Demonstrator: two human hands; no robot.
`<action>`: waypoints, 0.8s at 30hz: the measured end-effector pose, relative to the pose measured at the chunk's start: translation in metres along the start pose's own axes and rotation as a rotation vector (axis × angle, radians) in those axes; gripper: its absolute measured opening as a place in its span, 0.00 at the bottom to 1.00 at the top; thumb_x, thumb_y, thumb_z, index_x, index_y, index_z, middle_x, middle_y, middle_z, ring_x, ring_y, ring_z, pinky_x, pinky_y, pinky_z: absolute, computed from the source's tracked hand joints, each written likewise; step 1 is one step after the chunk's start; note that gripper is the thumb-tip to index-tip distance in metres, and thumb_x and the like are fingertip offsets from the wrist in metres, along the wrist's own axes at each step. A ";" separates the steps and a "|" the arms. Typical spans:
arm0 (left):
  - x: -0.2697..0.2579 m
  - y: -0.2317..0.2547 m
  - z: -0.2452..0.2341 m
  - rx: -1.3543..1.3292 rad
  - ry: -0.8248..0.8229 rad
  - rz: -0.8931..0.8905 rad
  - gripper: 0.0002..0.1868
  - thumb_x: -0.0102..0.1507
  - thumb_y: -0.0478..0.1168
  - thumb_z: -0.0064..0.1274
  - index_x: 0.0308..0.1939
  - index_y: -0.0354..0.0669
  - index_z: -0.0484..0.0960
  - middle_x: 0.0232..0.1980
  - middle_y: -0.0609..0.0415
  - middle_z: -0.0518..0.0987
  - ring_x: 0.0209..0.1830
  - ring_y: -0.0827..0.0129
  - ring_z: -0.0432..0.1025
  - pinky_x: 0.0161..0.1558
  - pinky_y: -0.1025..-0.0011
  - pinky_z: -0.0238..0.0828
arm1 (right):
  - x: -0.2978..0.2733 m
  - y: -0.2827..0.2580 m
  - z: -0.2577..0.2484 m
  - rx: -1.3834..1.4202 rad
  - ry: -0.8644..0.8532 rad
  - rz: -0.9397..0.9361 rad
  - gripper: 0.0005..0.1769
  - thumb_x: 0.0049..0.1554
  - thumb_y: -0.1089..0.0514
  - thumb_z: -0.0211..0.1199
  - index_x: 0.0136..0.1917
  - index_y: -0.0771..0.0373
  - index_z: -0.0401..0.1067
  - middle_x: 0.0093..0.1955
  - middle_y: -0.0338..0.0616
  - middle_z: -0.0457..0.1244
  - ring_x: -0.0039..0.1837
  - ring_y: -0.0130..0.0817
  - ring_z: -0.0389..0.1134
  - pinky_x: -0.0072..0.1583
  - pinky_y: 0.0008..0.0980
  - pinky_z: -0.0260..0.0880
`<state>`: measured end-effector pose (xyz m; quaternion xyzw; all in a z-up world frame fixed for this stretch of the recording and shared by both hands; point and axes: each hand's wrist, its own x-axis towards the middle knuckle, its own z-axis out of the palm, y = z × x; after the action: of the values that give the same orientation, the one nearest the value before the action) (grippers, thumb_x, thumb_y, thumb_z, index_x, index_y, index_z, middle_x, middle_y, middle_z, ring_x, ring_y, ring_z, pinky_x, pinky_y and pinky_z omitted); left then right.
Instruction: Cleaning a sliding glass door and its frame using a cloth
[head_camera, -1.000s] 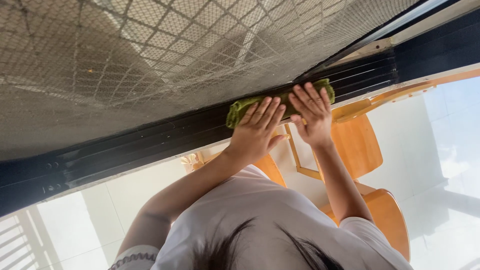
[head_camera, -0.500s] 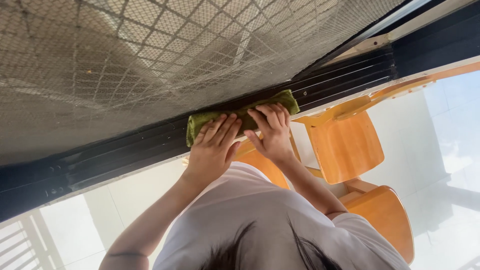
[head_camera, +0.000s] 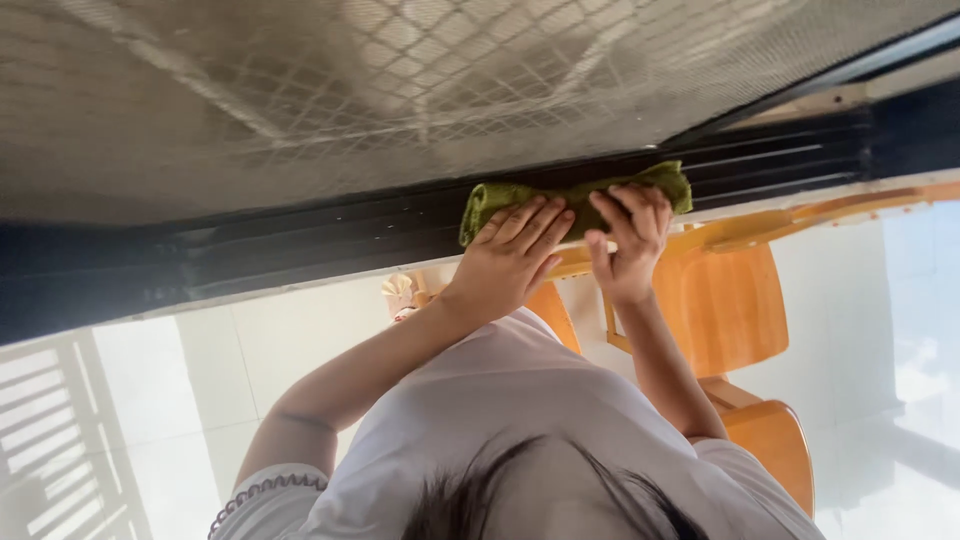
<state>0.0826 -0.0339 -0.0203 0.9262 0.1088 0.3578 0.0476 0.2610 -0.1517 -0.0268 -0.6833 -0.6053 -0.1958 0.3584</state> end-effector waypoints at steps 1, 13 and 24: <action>-0.007 -0.010 -0.011 0.012 0.002 -0.005 0.24 0.71 0.51 0.42 0.69 0.50 0.75 0.67 0.54 0.76 0.67 0.61 0.71 0.66 0.62 0.66 | 0.001 -0.011 0.008 0.010 0.002 -0.008 0.34 0.69 0.35 0.45 0.57 0.62 0.80 0.59 0.47 0.64 0.61 0.51 0.62 0.67 0.53 0.59; -0.104 -0.106 -0.153 0.097 0.006 -0.322 0.19 0.63 0.43 0.55 0.58 0.52 0.85 0.55 0.56 0.83 0.44 0.59 0.76 0.52 0.62 0.70 | 0.045 -0.181 0.100 -0.014 -0.240 -0.187 0.36 0.61 0.28 0.48 0.70 0.52 0.70 0.65 0.43 0.64 0.64 0.45 0.65 0.62 0.46 0.61; -0.155 -0.136 -0.177 0.311 0.042 -0.307 0.21 0.66 0.48 0.54 0.61 0.47 0.84 0.60 0.53 0.80 0.56 0.56 0.75 0.54 0.61 0.63 | 0.055 -0.234 0.132 0.074 -0.200 -0.223 0.22 0.68 0.44 0.47 0.72 0.45 0.69 0.66 0.34 0.63 0.66 0.38 0.65 0.57 0.37 0.59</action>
<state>-0.1713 0.0632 -0.0127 0.8872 0.3036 0.3447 -0.0439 0.0234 -0.0152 -0.0170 -0.6144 -0.7168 -0.1427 0.2973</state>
